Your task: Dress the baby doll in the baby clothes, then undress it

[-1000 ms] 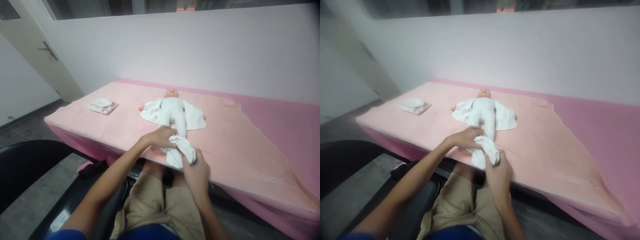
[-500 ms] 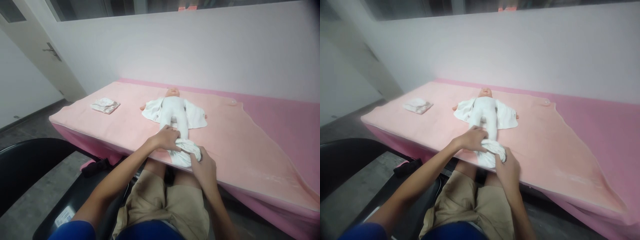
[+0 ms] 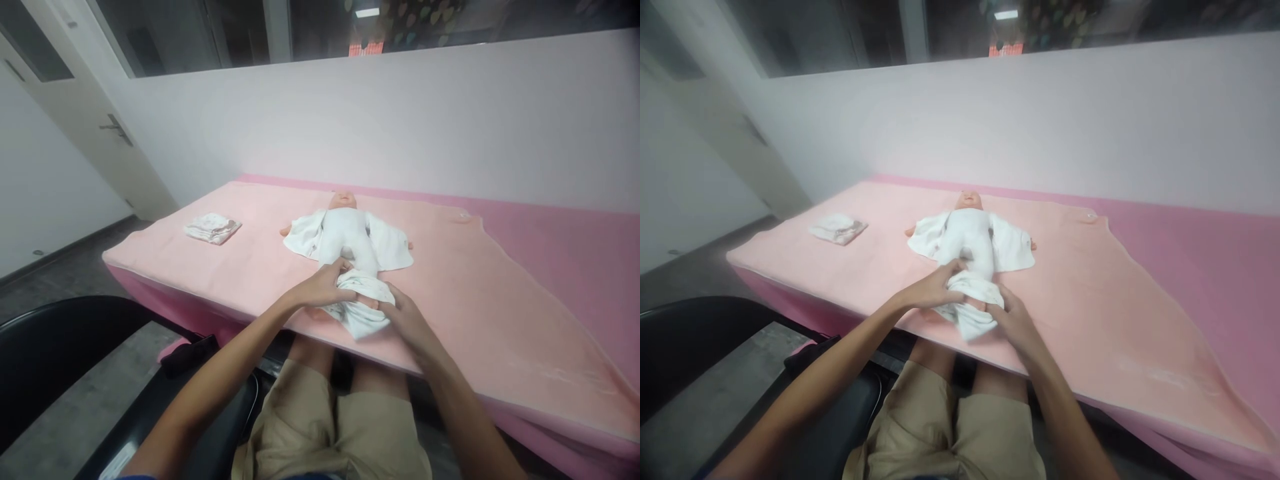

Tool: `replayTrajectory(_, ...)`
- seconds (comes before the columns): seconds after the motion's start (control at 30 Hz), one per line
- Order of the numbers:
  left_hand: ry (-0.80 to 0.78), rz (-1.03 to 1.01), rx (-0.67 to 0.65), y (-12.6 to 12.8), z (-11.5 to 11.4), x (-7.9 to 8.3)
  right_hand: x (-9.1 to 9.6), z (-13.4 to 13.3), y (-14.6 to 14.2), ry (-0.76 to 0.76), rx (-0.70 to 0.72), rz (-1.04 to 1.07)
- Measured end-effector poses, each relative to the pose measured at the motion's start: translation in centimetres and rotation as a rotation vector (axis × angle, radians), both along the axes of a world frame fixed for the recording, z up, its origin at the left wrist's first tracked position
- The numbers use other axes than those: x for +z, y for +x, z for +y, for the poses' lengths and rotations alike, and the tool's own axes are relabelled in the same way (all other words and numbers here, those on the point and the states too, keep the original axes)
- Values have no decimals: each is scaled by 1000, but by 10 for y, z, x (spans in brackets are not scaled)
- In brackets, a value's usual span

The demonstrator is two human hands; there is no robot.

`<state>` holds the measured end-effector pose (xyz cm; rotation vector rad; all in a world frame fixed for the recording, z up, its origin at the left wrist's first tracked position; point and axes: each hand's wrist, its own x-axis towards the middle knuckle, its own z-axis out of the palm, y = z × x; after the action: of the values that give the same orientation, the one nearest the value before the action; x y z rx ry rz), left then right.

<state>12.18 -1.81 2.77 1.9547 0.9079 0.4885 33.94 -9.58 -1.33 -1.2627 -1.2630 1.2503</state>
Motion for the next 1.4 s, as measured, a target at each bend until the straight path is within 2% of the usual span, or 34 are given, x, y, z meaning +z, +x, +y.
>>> replayTrajectory(0.13,18,14,21,4,4,-3,9,22,16,-102,141,-50)
replayTrajectory(0.2,33,34,29,6,5,-3,9,29,18,-135,116,-76)
replayTrajectory(0.27,66,68,48,9,5,-3,5,32,17,-134,17,-124)
replayTrajectory(0.33,111,114,69,12,5,-4,-2,32,15,-87,-77,-179)
replayTrajectory(0.4,168,141,92,14,5,-7,-10,29,14,-15,-102,-229)
replayTrajectory(0.53,275,123,86,14,7,-18,-23,21,16,41,-74,-339)
replayTrajectory(0.6,284,88,67,11,7,-22,-25,20,19,41,-59,-396)
replayTrajectory(0.7,260,-4,44,6,7,-23,-25,24,23,152,-3,-384)
replayTrajectory(0.83,209,-134,38,0,5,-21,-21,29,24,281,63,-292)
replayTrajectory(0.97,159,-224,47,-3,3,-18,-16,31,24,305,118,-272)
replayTrajectory(1.17,156,-217,1,-8,1,-14,-2,29,25,316,180,-255)
replayTrajectory(1.3,210,-170,-37,-11,5,-13,17,35,22,205,318,-250)
replayTrajectory(1.4,301,-79,-56,-10,13,-13,31,47,24,153,416,-331)
